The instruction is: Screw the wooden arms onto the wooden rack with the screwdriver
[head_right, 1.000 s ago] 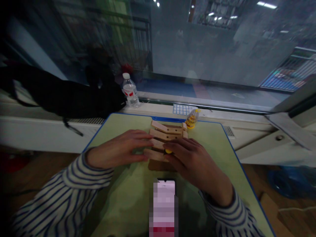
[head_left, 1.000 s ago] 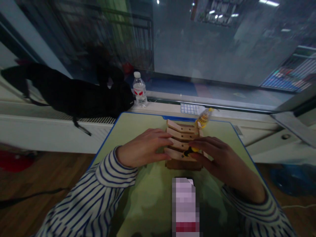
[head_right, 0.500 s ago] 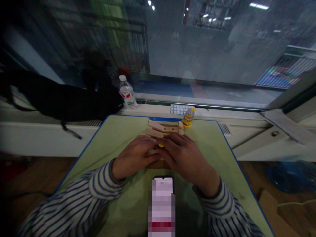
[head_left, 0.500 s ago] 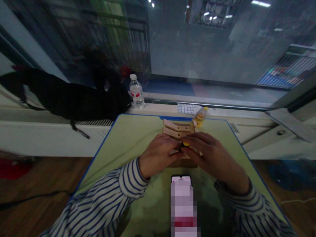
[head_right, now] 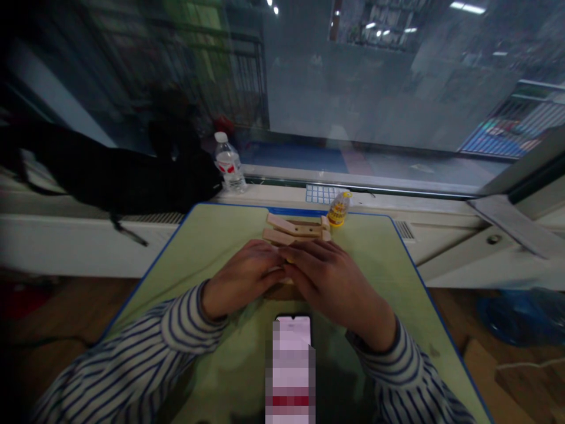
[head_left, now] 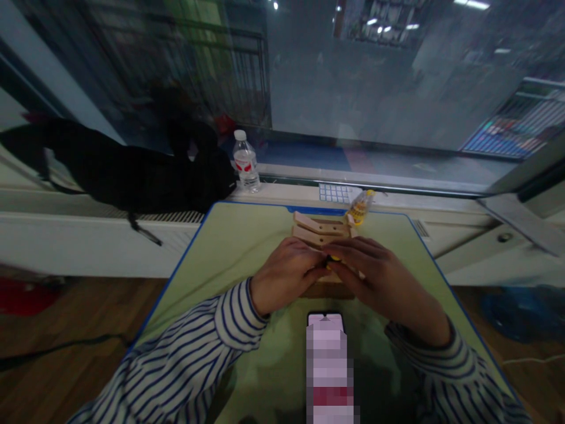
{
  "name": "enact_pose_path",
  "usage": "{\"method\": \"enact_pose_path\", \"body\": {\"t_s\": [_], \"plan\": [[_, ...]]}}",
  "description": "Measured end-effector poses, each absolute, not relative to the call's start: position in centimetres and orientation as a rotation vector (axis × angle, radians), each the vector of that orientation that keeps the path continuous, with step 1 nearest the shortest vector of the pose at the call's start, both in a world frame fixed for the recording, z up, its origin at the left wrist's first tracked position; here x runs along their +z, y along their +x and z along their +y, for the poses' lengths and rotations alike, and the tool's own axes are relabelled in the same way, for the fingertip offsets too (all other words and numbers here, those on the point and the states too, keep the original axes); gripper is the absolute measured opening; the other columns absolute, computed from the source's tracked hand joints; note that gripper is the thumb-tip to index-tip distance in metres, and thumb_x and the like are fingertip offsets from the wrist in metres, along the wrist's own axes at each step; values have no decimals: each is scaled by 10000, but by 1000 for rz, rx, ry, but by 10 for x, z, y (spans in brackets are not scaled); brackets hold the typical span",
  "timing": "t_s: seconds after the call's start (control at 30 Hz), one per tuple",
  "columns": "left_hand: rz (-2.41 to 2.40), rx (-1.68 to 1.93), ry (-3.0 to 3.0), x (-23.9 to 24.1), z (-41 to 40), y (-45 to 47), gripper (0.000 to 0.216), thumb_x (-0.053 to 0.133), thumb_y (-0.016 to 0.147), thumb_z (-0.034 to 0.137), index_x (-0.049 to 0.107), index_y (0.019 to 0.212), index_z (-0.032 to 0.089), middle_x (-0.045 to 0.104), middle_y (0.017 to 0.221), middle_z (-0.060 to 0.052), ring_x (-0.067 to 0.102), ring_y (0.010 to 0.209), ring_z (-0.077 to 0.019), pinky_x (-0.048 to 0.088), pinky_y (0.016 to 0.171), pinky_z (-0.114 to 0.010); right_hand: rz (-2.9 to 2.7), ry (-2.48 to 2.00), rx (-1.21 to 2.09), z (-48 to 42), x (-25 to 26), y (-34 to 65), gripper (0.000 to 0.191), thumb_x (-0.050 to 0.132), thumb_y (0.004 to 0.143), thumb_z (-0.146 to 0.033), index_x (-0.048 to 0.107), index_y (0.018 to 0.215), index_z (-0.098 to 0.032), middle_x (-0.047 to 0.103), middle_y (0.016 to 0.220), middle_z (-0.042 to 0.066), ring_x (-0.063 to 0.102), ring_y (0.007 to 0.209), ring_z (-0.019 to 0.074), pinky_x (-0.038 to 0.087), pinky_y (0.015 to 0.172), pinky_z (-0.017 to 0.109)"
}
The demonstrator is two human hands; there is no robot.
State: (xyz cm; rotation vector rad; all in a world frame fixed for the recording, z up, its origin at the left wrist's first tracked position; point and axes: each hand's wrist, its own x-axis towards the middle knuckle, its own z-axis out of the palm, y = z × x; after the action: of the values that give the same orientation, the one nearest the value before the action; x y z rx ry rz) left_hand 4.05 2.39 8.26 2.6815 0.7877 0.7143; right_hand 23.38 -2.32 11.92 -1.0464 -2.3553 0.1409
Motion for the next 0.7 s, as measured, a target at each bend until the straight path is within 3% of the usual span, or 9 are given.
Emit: {"method": "enact_pose_path", "body": {"t_s": [0.3, 0.53, 0.7], "plan": [[665, 669, 2666, 79, 26, 39, 245, 416, 973, 275, 635, 979, 166, 700, 968, -43, 635, 936, -200, 430, 855, -366, -2346, -1063, 81, -21, 115, 233, 237, 524, 936, -269, 619, 1129, -170, 684, 1065, 97, 621, 972, 214, 517, 846, 412], [814, 714, 2705, 80, 24, 41, 250, 530, 918, 400, 662, 940, 189, 706, 889, -22, 649, 884, -205, 440, 832, -367, -2348, -1063, 98, -21, 113, 233, 241, 544, 925, -243, 603, 1141, -154, 674, 1079, 88, 605, 987, 204, 506, 874, 397], [864, 714, 2737, 80, 24, 42, 239, 528, 922, 369, 676, 887, 184, 706, 822, -24, 656, 829, -201, 436, 812, -359, -2348, -1074, 105, -23, 117, 231, 308, 549, 922, -257, 560, 1213, -158, 659, 1143, 95, 589, 1047, 209, 498, 915, 400]]}}
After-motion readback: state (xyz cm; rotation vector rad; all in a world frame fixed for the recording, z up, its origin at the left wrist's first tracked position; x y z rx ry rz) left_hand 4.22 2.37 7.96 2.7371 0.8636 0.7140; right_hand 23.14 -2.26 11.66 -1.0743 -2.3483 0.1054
